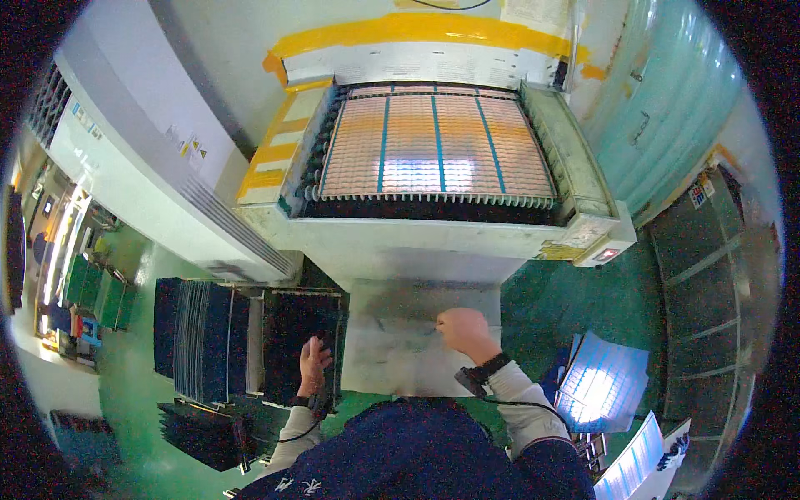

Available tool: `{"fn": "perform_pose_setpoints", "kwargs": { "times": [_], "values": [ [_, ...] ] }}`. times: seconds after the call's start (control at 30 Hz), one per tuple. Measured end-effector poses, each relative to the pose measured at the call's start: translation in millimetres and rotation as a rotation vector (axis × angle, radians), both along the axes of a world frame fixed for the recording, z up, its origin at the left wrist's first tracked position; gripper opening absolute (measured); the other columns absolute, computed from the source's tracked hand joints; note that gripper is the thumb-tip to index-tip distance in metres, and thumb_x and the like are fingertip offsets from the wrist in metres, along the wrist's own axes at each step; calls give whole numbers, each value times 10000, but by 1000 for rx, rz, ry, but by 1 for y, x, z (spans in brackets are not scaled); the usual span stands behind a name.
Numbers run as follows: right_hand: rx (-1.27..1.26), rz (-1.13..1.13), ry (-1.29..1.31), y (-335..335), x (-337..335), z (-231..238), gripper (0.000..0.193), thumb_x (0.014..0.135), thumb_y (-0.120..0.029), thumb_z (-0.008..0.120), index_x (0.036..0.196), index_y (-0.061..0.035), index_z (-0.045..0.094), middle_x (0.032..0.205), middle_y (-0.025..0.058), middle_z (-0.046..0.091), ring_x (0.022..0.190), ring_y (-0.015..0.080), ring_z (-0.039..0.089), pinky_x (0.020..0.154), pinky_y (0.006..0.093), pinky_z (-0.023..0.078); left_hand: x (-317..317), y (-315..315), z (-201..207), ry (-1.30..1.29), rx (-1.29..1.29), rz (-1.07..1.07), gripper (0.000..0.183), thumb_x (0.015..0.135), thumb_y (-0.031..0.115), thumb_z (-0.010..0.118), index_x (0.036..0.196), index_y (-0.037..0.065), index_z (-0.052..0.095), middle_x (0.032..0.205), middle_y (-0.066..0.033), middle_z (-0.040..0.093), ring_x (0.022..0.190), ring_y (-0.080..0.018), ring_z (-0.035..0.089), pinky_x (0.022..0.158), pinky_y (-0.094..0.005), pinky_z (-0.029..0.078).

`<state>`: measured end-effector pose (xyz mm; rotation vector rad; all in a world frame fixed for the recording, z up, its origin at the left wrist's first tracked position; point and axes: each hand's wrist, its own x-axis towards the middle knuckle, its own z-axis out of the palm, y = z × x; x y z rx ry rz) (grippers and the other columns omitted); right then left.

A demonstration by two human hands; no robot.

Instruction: Picking up large industrial sheets from a stack and feeding them into a processing machine.

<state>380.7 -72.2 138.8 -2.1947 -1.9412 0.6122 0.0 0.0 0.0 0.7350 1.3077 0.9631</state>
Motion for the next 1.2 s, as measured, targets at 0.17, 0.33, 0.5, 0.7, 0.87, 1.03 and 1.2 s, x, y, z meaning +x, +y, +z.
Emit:
{"fn": "perform_pose_setpoints", "kwargs": {
  "times": [0.17, 0.33, 0.5, 0.7, 0.87, 1.03, 1.2],
  "values": [
    [158, -230, 175, -37, 41, 49, 273, 726, -341, 669, 851, -102, 709, 791, 143, 664, 727, 368, 619, 628, 416, 479, -17, -16, -74, 44, -265, -87, 380, 889, 398, 569, 1051, 63, 492, 768, -38, 565, 614, -190, 564, 503, -307, 456],
    [336, -630, 758, -67, 58, 78, 106, 800, -151, 677, 810, -46, 687, 695, 47, 651, 606, 143, 591, 558, 284, 444, -69, -37, -148, -703, -341, -262, 326, 874, 372, 582, 1010, 96, 476, 797, -140, 580, 586, -274, 574, 426, -347, 441],
    [620, -986, 1507, -90, 53, 70, 72, 842, -57, 621, 905, -80, 647, 746, -6, 619, 624, 92, 549, 531, 234, 408, -32, -32, -116, -78, -414, -144, 361, 876, 385, 572, 1048, 81, 481, 821, -142, 588, 594, -235, 578, 461, -332, 465],
    [467, -326, 803, -98, 5, 29, 138, 801, -24, 648, 933, -52, 620, 805, 51, 624, 716, 211, 599, 632, 346, 480, -45, -18, -141, 183, 50, -458, 361, 848, 326, 602, 1092, 68, 536, 918, -106, 622, 725, -232, 604, 581, -343, 488],
    [247, -772, 1962, -82, -35, 29, 202, 823, 21, 558, 1020, -12, 595, 964, 145, 615, 876, 293, 602, 747, 439, 499, -69, -15, -198, -260, -387, -271, 480, 865, 439, 450, 1178, 80, 506, 1041, -155, 605, 998, -381, 578, 810, -440, 471],
    [166, -835, 1967, -95, -26, 0, 183, 825, 2, 568, 1007, -12, 585, 956, 123, 621, 883, 272, 597, 762, 432, 498, -79, -10, -205, -534, -564, -243, 502, 875, 473, 411, 1178, 80, 494, 1060, -181, 585, 914, -407, 595, 731, -457, 498],
    [168, -863, 2061, -90, -28, -3, 150, 828, -33, 578, 975, -8, 592, 942, 102, 618, 893, 250, 586, 773, 420, 488, -66, -20, -172, -219, -402, -290, 517, 880, 493, 469, 1113, 33, 498, 967, -188, 601, 707, -320, 626, 552, -392, 515]
  ]
}}
